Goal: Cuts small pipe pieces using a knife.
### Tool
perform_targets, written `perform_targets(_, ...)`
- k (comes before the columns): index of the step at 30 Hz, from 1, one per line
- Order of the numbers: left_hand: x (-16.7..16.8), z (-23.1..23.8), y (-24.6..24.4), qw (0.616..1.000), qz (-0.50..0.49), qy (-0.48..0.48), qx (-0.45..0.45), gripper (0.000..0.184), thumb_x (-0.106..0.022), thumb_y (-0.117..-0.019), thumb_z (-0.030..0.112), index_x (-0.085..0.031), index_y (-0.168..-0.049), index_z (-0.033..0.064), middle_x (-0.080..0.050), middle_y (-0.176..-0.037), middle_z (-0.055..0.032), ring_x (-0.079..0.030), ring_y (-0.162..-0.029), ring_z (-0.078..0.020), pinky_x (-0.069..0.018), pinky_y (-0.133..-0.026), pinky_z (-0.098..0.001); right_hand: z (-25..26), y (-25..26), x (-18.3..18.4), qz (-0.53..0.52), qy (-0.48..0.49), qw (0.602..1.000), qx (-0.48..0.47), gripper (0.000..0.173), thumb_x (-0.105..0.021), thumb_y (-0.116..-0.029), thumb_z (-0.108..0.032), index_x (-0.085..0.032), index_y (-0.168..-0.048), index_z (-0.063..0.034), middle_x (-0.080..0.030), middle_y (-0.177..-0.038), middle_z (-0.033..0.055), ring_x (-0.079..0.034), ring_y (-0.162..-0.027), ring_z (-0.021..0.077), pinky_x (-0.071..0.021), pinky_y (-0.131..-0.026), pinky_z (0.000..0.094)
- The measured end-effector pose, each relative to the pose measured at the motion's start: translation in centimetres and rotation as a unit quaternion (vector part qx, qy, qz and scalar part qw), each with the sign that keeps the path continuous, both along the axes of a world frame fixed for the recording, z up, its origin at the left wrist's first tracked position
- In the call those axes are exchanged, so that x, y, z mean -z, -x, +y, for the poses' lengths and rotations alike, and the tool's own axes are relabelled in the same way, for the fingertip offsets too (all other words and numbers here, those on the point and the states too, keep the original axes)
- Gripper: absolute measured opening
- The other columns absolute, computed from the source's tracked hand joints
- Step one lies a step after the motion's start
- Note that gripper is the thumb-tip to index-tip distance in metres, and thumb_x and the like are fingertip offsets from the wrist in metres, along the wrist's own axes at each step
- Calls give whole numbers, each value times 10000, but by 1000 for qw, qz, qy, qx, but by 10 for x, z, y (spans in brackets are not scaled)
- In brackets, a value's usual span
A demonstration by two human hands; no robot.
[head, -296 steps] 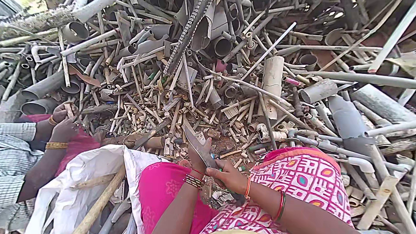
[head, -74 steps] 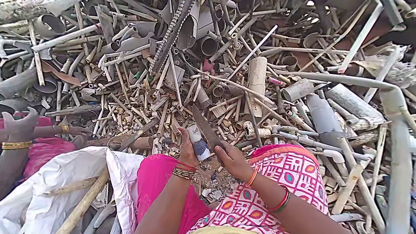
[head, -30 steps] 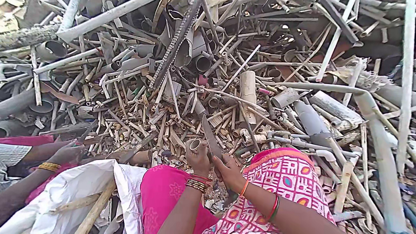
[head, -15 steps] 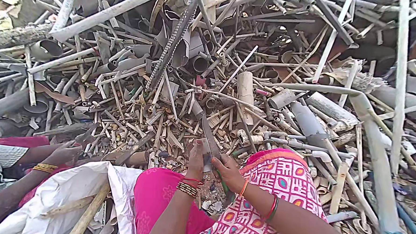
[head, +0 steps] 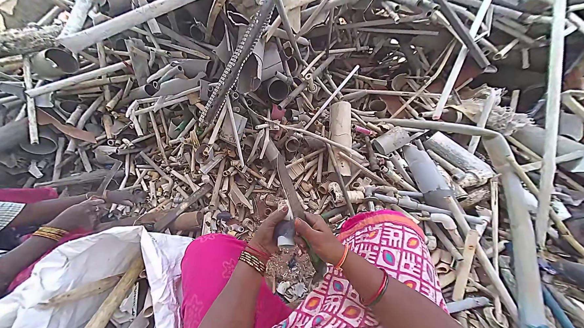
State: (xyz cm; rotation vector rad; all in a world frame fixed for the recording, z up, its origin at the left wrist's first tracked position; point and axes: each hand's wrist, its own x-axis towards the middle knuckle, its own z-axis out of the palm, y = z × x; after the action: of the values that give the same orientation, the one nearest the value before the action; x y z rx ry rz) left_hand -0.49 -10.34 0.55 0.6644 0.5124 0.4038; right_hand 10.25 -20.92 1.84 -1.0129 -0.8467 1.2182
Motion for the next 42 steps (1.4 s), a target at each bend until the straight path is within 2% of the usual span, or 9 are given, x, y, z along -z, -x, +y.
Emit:
perform_targets(4,1,5,-1,997,-51,19,-59,509,-154,-1076,264,-631,-989,110,-756,-867,-31,-738,-772,-103,-620,-701,-262,-2,-1,6,39,-30,998,-27,177,-449,-1046,-194,-541,-895,-185,-534,-585,-159,-492,-471,-47,-443,-484,134)
perform_targets(10,-17,0,-1,987,108,-121,4,181,-441,-954,-22,-512,-1076,91,-687,-749,33,-683,-663,-35,-590,-641,-206,-5,3,15,-11,-60,998,-19,148,-506,-1032,-222,-555,-902,-170,-514,-600,-181,-486,-502,-59,-435,-512,137)
perform_targets(15,1,-2,-23,816,395,-421,25,568,-710,-953,162,-467,-1398,-95,-661,-1224,-220,-651,-1143,-245,-490,-1040,-410,-10,10,15,-32,-103,994,-15,151,-547,-1032,-262,-554,-925,-157,-506,-624,-188,-481,-516,-69,-435,-516,132)
perform_targets(19,-9,-13,-23,955,208,-209,-15,206,-445,-1075,137,-510,-1216,2,-616,-891,-28,-628,-770,-39,-546,-731,-209,-9,2,3,82,-128,988,11,182,-606,-1023,-345,-565,-880,-240,-553,-610,-194,-515,-504,-65,-447,-505,129)
perform_targets(23,-10,-10,-17,1000,5,16,-11,575,-95,-1112,355,-603,-1002,110,-733,-791,-33,-725,-721,-121,-613,-670,-282,-10,-9,1,156,-115,980,35,195,-573,-1029,-303,-598,-853,-224,-579,-579,-145,-548,-479,-22,-478,-499,153)
perform_targets(27,0,6,-11,998,-56,23,-30,527,-165,-1056,240,-658,-1020,57,-694,-706,-24,-684,-615,-91,-594,-610,-226,-16,-19,4,145,-109,983,10,216,-684,-967,-418,-626,-850,-246,-587,-596,-149,-549,-490,-33,-469,-496,140)
perform_targets(33,-12,-2,-27,961,198,-192,-7,94,-560,-952,-39,-560,-1017,29,-651,-726,-1,-650,-635,-55,-572,-640,-215,-15,-13,13,25,-144,988,-42,218,-632,-1001,-448,-576,-879,-275,-547,-631,-215,-507,-530,-82,-438,-516,122)
perform_targets(37,2,0,-38,813,419,-403,24,521,-741,-894,194,-560,-1287,-96,-659,-1167,-253,-636,-1125,-321,-474,-1014,-497,-12,-7,9,10,-127,991,-35,188,-580,-1033,-356,-565,-883,-245,-550,-625,-209,-507,-523,-81,-440,-512,123)
perform_targets(42,16,-2,-38,982,155,-94,-53,234,-397,-1115,194,-553,-1141,21,-639,-832,-38,-645,-734,-90,-561,-705,-256,-7,-17,-1,128,-104,985,45,217,-467,-1046,-219,-583,-863,-215,-568,-564,-137,-535,-469,-20,-472,-501,151)
